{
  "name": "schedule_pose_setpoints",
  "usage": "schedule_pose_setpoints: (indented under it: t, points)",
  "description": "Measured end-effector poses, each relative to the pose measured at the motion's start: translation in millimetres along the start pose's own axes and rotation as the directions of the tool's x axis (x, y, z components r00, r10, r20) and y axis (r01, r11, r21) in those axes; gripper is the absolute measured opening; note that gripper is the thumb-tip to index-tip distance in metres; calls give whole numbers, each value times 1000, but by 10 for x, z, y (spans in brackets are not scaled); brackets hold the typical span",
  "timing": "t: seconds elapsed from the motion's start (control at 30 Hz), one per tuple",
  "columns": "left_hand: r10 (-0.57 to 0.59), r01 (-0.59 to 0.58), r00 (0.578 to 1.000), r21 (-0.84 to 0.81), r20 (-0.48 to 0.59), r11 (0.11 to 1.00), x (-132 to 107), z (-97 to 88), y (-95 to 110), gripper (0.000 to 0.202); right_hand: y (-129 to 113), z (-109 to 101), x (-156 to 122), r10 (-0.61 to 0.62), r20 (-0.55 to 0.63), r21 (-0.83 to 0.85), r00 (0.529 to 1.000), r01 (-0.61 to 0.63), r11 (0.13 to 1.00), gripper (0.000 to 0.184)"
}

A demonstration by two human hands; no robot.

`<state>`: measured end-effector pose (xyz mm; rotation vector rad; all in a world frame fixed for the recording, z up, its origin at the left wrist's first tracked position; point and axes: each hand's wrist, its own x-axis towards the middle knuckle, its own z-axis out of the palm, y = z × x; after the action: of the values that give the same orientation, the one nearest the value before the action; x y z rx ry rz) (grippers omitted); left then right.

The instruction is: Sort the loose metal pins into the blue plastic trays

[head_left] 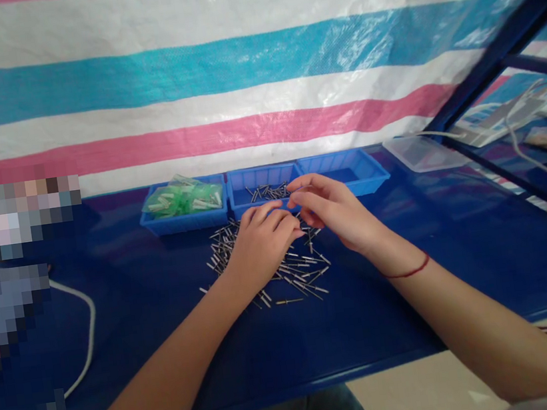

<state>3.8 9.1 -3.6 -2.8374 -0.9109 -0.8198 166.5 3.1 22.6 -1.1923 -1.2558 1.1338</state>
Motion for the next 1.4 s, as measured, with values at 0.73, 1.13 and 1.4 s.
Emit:
schedule_pose_setpoints:
  t: [0.73, 1.13, 1.4]
  points:
    - [-251, 176, 954, -370, -164, 912, -72, -226, -98, 10, -23, 91, -115, 12, 243, -69, 970, 5, 998, 26]
    - [-449, 299, 880, -551, -156, 779, -109, -299, -69, 21, 29, 217, -145, 163, 324, 239, 932, -247, 939, 18]
    - [-376, 234, 907, -519, -187, 822, -109, -325, -83, 8, 40, 206, -131, 122, 280, 202, 952, -183, 962, 17]
